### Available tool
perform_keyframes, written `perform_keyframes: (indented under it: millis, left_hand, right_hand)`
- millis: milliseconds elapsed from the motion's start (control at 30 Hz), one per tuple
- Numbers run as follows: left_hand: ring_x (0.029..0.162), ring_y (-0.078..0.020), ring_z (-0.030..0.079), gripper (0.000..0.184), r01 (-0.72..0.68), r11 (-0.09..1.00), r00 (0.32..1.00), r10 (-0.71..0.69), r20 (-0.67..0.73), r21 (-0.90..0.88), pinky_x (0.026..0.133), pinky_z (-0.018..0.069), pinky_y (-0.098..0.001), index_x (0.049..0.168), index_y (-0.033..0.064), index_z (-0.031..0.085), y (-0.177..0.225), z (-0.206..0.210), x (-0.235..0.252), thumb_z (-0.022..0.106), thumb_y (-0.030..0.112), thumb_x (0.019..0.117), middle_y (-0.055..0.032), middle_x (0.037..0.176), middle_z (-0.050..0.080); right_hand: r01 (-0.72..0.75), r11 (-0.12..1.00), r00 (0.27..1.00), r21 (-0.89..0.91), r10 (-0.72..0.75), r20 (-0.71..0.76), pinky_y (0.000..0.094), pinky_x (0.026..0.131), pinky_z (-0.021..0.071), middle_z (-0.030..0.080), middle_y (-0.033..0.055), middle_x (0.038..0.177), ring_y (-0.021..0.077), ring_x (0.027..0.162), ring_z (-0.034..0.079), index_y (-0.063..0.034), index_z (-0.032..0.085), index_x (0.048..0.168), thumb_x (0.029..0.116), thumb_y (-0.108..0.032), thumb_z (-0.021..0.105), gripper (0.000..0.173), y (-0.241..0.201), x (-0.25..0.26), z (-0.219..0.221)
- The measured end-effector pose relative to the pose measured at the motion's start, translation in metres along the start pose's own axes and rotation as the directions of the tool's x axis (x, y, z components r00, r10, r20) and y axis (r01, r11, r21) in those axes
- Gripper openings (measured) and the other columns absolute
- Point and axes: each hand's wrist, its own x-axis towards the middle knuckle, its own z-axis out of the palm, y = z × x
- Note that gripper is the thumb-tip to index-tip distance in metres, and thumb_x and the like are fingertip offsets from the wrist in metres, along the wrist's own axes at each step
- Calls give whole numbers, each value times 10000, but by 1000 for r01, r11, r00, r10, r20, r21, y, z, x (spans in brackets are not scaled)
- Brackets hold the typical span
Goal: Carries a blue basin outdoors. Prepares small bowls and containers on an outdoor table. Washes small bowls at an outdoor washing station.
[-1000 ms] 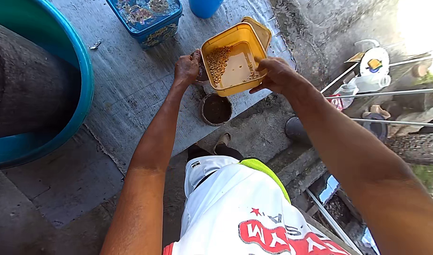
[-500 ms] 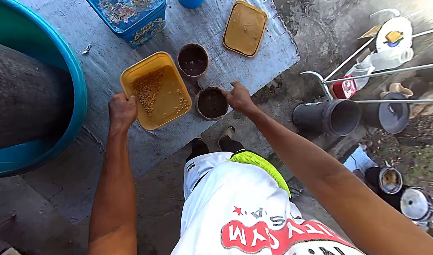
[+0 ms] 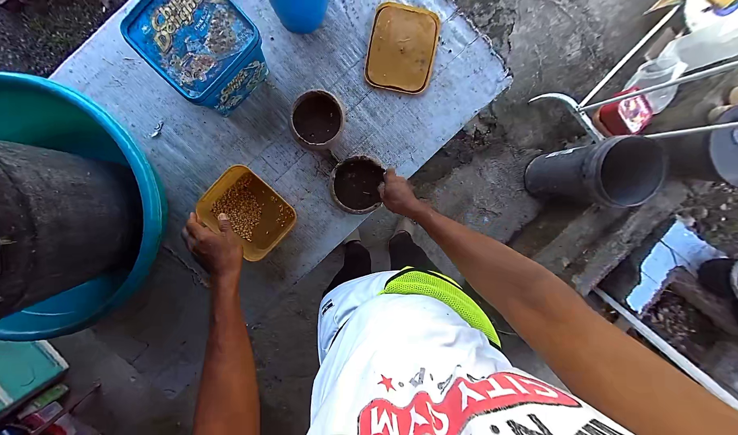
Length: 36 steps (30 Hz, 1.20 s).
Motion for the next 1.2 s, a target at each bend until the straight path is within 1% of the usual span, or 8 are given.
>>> perform_keyframes:
  millis: [100,267,467,533,733,900,1033,1200]
  left_hand:
    - [1287,-443,550,578,-152,982,984,161,76,-110,1086,452,-512,1492,-124,361,46,17,-18,511,249,1076,-358,1447,469]
    - [1209,-384,611,552,-202,951,900,275,339,-235,1042,491,-494,1490,-76,391,123,76,-39,467,304,1098,-303,1380,550]
    - [1245,-336,605,569,-241,868,687,469,555,-435,1025,517,-506,1507,-55,392,210,128,-82,316,357,1122,-286,1428,527]
    - [1096,-233,656,555,-247,824,643,533,550,-510,925,564,-437,1464,-43,437,247,143,-107,267,367,1131,-234,1323,583]
    - [933,-120,658,522,-235,796,534,585,610,-558,790,579,-356,1386,13,493,365,194,-187,263,403,1127,-114,1156,618]
    - [943,-46,662,469,-127,746,399,642,655,-654,825,578,-314,1316,77,529,464,259,-290,254,407,1128,14,1076,656]
    - [980,-69,682,456,-33,719,269,676,686,-694,849,593,-322,1346,81,512,541,304,-396,261,391,1125,-4,1110,680]
    - [977,-142,687,465,-101,720,122,693,710,-686,864,589,-376,1291,-10,559,633,364,-530,309,347,1130,-102,1113,677]
  right_hand:
    - [5,998,1000,57,-5,-8,587,878,556,660,312,1104,450,1018,695,78,424,1392,1064,-161,496,412,12,-1,3]
    - [-11,985,1000,170,14,-18,539,781,587,664,275,1030,392,865,719,68,465,1333,1066,-167,501,357,26,-23,-16]
    - [50,966,996,253,-31,-78,582,1020,495,610,325,1284,447,1195,623,130,509,1361,1052,-130,518,404,64,-64,-74]
    - [1,930,994,369,40,-104,567,1043,478,600,321,1310,435,1241,602,107,446,1421,1056,-110,499,428,90,-80,-104]
    - [-39,836,961,548,181,-207,534,991,502,609,303,1278,410,1203,623,87,462,1399,1054,-88,487,388,202,-134,-184]
    - [-65,809,923,584,271,-274,527,1027,486,605,304,1290,405,1234,610,96,458,1401,1056,-91,488,393,322,-183,-243]
    - [-111,775,883,623,365,-297,531,946,521,611,293,1259,399,1157,642,86,465,1387,1071,-108,448,372,426,-225,-283]
    - [-226,653,779,723,566,-268,545,917,521,624,280,1237,398,1110,654,53,510,1370,1097,-157,408,358,554,-289,-328]
